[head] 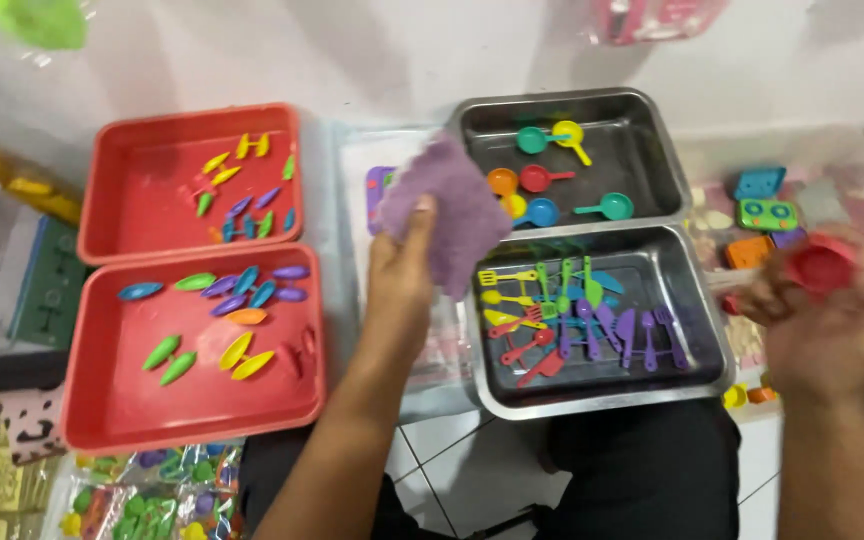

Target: Wiping small plastic toy parts with a cloth and organizing them into trays.

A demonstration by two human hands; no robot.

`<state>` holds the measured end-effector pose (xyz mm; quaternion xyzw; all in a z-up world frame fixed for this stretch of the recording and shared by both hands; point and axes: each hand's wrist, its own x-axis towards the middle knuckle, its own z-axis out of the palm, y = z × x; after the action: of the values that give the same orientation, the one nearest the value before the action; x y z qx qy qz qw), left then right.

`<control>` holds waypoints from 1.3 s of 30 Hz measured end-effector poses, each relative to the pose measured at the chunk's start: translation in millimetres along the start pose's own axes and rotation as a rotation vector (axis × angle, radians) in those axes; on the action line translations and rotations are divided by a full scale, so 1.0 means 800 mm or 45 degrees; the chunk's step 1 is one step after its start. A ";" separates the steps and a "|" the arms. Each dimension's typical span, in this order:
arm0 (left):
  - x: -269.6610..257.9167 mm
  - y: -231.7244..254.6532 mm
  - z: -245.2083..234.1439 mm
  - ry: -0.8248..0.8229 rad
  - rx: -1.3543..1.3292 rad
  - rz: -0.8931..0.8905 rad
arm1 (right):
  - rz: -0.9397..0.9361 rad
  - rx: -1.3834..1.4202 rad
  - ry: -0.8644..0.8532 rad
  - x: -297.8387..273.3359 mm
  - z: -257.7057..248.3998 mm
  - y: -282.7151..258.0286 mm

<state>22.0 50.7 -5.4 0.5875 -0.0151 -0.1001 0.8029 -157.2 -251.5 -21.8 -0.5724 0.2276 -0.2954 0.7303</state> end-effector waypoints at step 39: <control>-0.023 -0.025 0.026 -0.601 -0.736 -0.218 | -0.709 -0.847 -0.561 -0.030 0.222 -0.030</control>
<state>-1.5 28.7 -16.3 0.2968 -0.1216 -0.2997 0.8985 -59.4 -114.7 44.1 -0.8628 -0.0124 -0.2627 0.4318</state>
